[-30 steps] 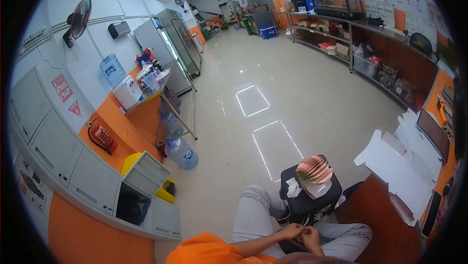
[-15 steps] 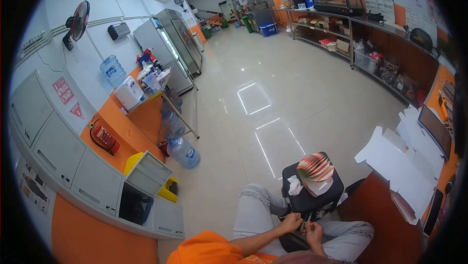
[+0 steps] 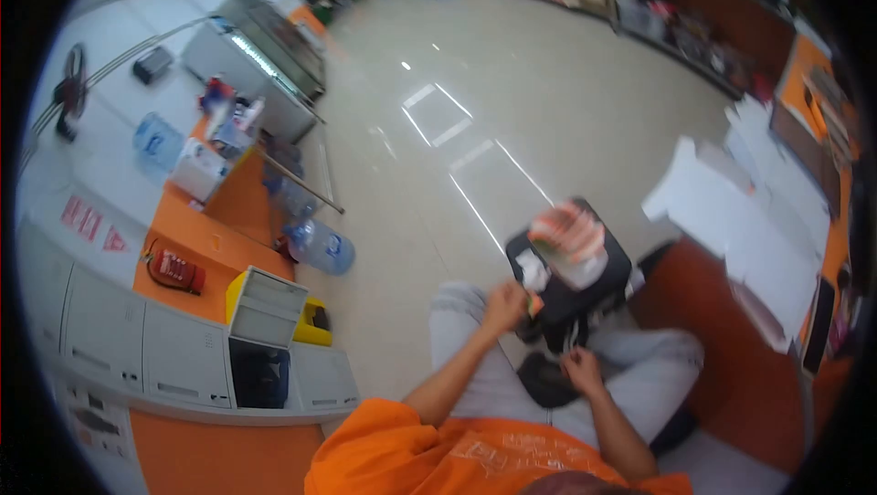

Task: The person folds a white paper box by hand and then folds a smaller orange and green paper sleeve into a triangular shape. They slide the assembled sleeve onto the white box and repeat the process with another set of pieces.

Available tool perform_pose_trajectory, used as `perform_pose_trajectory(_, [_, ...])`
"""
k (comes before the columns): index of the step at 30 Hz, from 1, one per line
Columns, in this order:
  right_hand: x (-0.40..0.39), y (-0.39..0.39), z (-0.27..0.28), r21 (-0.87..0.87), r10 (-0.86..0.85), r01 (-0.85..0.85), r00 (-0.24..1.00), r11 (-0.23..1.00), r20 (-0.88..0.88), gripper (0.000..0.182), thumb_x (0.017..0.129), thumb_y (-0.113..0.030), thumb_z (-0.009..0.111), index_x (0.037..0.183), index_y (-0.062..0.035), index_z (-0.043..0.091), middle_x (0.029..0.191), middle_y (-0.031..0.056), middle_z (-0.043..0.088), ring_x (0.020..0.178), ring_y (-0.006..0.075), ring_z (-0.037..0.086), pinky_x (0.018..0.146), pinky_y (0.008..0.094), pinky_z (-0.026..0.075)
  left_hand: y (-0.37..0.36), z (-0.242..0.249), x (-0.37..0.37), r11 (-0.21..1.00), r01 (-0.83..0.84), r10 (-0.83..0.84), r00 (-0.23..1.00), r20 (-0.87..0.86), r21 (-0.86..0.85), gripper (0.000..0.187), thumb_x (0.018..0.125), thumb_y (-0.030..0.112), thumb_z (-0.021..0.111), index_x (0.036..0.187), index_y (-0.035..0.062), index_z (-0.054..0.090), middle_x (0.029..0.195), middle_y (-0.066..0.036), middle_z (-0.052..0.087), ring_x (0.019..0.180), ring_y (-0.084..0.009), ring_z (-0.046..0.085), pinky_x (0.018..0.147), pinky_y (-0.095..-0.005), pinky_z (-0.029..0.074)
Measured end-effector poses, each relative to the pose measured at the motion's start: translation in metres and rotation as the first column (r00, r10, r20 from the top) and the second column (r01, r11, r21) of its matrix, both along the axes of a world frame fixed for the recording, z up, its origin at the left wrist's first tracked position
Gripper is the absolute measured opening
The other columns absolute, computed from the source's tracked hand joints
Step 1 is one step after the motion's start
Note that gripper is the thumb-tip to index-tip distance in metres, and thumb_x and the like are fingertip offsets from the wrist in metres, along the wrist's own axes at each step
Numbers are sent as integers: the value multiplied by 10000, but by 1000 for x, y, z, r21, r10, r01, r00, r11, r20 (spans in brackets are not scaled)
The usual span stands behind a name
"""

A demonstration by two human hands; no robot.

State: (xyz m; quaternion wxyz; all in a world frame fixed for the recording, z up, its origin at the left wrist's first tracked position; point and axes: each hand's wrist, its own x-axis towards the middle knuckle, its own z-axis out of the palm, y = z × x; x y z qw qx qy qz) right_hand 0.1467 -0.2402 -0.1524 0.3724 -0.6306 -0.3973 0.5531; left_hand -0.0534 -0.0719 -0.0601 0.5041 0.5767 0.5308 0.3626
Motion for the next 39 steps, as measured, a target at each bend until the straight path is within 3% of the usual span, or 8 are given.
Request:
perform_pose_trajectory(18, [-5, 3, -16, -73, 14, -16, 1000, 997, -22, 263, 938, -239, 746, 917, 20, 704, 779, 102, 719, 689, 183, 680, 678, 340, 532, 102, 108, 5, 982, 113, 0, 805, 593, -154, 295, 1076, 260, 475, 906, 36, 562, 997, -188, 692, 875, -286, 710, 784, -419, 615])
perform_pose_trajectory(27, [-4, -1, -21, -3, 44, -44, 996, 999, 81, 233, 975, -205, 722, 940, 23, 687, 784, 63, 699, 693, 119, 662, 645, 286, 546, 150, -76, -16, 961, -158, 160, 987, -9, -226, 295, 1026, 229, 520, 1052, -37, 644, 989, -154, 717, 845, -248, 714, 792, -382, 610])
perform_pose_trajectory(29, [-4, -2, -10, -98, 41, -36, 998, 995, 48, 289, 929, -278, 751, 939, 10, 726, 833, 133, 729, 772, 249, 693, 754, 374, 535, 159, -100, -11, 976, -151, 128, 981, -147, -154, 332, 1013, 274, 549, 1010, -23, 698, 987, -122, 737, 806, -235, 701, 715, -376, 574])
perform_pose_trajectory(31, [-8, -4, -15, -32, 36, -34, 998, 999, 55, 268, 946, -253, 746, 968, 14, 723, 853, 126, 750, 753, 198, 703, 713, 350, 550, 157, -98, -4, 989, -20, 94, 856, -508, 149, 380, 1010, 322, 570, 959, -14, 740, 1003, -119, 751, 789, -246, 690, 692, -387, 541])
perform_pose_trajectory(33, [-4, -3, -2, -95, 25, -28, 999, 995, -33, 278, 954, -258, 744, 1002, 15, 727, 876, 140, 765, 762, 192, 723, 705, 353, 567, 162, -121, 0, 990, 137, -123, 938, -323, 19, 329, 1001, 283, 599, 997, 2, 770, 1050, -194, 748, 860, -302, 710, 791, -434, 573])
perform_pose_trajectory(34, [-10, -6, -21, 31, -20, 18, 997, 999, 72, 312, 939, -294, 755, 991, 12, 729, 886, 153, 767, 800, 212, 734, 733, 372, 571, 170, -142, -13, 796, 505, -186, 729, -659, 334, 313, 1003, 235, 579, 1025, -10, 773, 1108, -223, 745, 897, -344, 729, 827, -445, 587])
perform_pose_trajectory(36, [-3, -8, -8, -53, 12, -9, 997, 999, 72, 321, 920, -318, 737, 969, -1, 729, 907, 162, 766, 876, 279, 743, 784, 408, 566, 150, -83, 2, 969, 244, -164, 741, -651, 33, 427, 977, 314, 557, 1033, -58, 758, 928, -304, 730, 911, -415, 731, 813, -494, 536])
perform_pose_trajectory(39, [-13, -6, -18, -18, 1, 1, 993, 1000, 114, 340, 909, -351, 704, 961, -16, 731, 919, 165, 762, 943, 333, 738, 832, 433, 557, 110, -8, 29, 856, -237, 383, 888, -255, 460, 292, 970, 119, 549, 1154, -72, 671, 1218, -217, 653, 1084, -323, 630, 952, -421, 502])
